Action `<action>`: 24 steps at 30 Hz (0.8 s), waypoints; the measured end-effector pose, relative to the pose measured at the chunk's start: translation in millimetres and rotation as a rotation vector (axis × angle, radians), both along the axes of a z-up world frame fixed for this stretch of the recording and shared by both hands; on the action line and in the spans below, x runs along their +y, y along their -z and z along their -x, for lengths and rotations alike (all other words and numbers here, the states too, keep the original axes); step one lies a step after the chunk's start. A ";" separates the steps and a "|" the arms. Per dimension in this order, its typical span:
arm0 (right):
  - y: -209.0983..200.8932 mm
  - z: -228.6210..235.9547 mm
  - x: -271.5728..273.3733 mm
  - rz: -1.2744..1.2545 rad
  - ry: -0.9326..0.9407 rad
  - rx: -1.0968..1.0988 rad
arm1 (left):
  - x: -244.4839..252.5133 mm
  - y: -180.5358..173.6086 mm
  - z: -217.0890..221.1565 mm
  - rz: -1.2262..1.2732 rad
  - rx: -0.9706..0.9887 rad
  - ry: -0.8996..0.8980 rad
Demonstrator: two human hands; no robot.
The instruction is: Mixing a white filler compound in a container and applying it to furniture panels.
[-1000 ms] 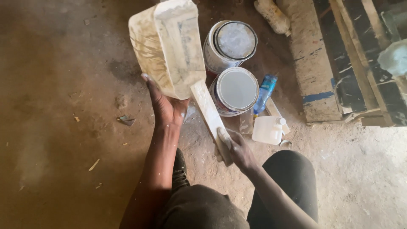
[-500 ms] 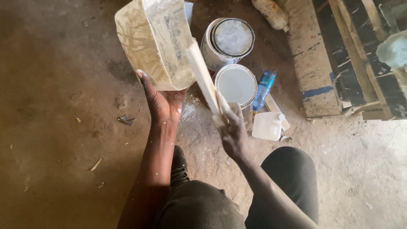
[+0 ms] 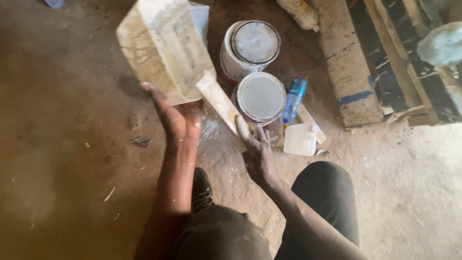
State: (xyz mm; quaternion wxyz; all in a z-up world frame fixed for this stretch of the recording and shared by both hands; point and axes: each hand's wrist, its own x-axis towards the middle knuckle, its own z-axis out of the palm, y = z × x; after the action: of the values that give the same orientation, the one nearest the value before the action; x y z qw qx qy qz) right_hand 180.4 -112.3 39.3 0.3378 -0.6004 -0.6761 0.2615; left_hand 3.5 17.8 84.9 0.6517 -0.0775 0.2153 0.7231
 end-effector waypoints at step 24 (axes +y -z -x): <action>108.1 -329.0 56.6 0.546 0.623 -0.515 | -147.3 -7.4 91.5 -0.143 0.153 -0.021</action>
State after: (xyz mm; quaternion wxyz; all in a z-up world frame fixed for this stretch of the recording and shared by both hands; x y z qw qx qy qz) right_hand 509.4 -55.7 -68.8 0.0518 -0.8861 -0.4325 0.1588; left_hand -88.0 -129.5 92.4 0.6295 0.0227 0.2114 0.7474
